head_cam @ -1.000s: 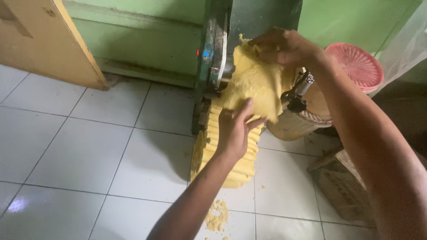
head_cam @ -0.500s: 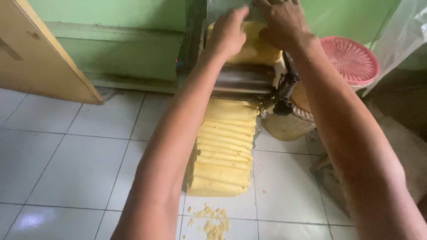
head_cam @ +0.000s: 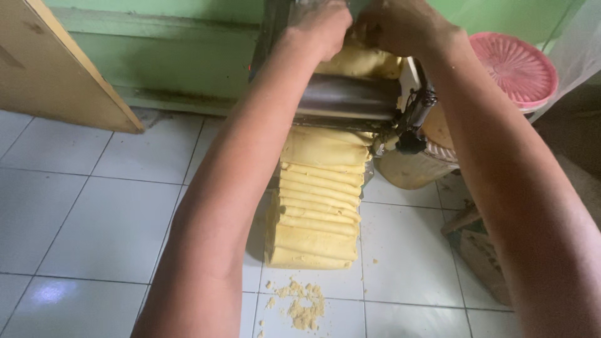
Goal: The person feeds a long sheet of yellow dough through a manual dough sheeter, repeatedly folding and passing it to thin it. They collect the processed dough on the floor and occasionally gather loose crumbs.
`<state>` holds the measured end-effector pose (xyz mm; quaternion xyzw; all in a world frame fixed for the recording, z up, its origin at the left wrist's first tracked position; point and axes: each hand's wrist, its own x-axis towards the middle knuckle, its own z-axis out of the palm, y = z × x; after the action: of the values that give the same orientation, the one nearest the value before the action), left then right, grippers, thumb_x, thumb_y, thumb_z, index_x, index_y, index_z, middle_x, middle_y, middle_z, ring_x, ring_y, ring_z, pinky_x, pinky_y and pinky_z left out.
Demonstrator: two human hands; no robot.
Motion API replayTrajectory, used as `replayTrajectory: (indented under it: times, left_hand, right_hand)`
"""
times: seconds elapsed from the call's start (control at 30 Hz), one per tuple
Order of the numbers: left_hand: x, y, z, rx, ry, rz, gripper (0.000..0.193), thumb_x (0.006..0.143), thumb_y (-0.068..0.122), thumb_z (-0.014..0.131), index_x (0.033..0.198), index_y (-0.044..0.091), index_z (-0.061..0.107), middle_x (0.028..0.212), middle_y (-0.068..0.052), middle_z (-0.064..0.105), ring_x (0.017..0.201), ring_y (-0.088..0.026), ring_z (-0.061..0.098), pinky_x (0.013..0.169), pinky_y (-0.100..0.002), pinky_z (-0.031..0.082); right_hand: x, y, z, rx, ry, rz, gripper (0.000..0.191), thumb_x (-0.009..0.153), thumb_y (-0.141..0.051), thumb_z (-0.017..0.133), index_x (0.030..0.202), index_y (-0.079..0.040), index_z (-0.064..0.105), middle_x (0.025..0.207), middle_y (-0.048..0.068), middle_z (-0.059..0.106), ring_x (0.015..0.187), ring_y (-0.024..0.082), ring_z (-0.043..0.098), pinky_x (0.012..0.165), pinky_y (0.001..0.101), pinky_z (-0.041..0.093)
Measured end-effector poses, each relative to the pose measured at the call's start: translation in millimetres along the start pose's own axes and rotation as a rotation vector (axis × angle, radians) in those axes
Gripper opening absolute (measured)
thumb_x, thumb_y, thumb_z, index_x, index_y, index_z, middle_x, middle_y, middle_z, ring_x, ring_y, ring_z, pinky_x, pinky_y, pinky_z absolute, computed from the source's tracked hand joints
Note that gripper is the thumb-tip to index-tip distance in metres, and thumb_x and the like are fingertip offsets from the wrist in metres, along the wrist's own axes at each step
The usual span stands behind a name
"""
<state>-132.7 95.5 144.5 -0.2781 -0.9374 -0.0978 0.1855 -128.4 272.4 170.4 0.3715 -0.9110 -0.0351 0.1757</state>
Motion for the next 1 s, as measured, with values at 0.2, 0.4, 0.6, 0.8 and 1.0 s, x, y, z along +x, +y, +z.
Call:
replayTrajectory:
  times: [0.2, 0.4, 0.6, 0.8, 1.0]
  left_hand:
    - [2.3, 0.1, 4.8, 0.069, 0.011, 0.003, 0.02, 0.084, -0.003, 0.066, 0.102, -0.001, 0.074, 0.123, -0.017, 0.068, 0.11, -0.039, 0.066, 0.088, -0.049, 0.054]
    - [-0.9, -2.4, 6.3, 0.134, 0.048, 0.077, 0.022, 0.081, -0.006, 0.067, 0.1, 0.0, 0.076, 0.11, -0.02, 0.071, 0.101, -0.039, 0.069, 0.081, -0.048, 0.057]
    - [-3.9, 0.5, 3.0, 0.067, -0.024, 0.015, 0.02, 0.082, -0.004, 0.067, 0.098, 0.004, 0.077, 0.108, -0.018, 0.072, 0.1, -0.036, 0.07, 0.083, -0.046, 0.057]
    - [-9.8, 1.8, -2.5, 0.079, -0.07, 0.017, 0.018, 0.084, -0.003, 0.067, 0.097, 0.004, 0.077, 0.108, -0.018, 0.073, 0.101, -0.036, 0.07, 0.085, -0.046, 0.057]
    - [-11.4, 4.8, -3.5, 0.067, -0.124, -0.004, 0.019, 0.082, -0.003, 0.069, 0.099, 0.003, 0.076, 0.11, -0.019, 0.072, 0.102, -0.038, 0.07, 0.084, -0.048, 0.057]
  right_hand:
    - [11.1, -2.9, 1.8, -0.117, -0.1, 0.041, 0.019, 0.098, -0.016, 0.07, 0.113, -0.011, 0.08, 0.102, 0.016, 0.077, 0.088, 0.032, 0.073, 0.077, 0.0453, 0.057]
    - [8.4, -9.4, 4.9, -0.11, -0.075, 0.028, 0.035, 0.08, 0.006, 0.069, 0.112, -0.004, 0.075, 0.101, 0.021, 0.075, 0.091, 0.035, 0.073, 0.075, 0.0447, 0.058]
    - [6.8, -13.3, 5.3, -0.083, 0.034, -0.077, 0.033, 0.079, 0.004, 0.066, 0.11, -0.003, 0.075, 0.095, 0.023, 0.074, 0.086, 0.039, 0.072, 0.072, 0.0471, 0.057]
    - [5.4, -11.8, 4.5, -0.064, -0.066, -0.017, 0.013, 0.096, -0.01, 0.064, 0.095, -0.005, 0.076, 0.088, 0.021, 0.073, 0.081, 0.039, 0.071, 0.073, 0.0485, 0.056]
    - [5.5, -19.4, 1.9, -0.023, -0.137, 0.056, 0.013, 0.087, -0.01, 0.067, 0.094, -0.009, 0.078, 0.092, 0.02, 0.074, 0.085, 0.04, 0.071, 0.075, 0.049, 0.056]
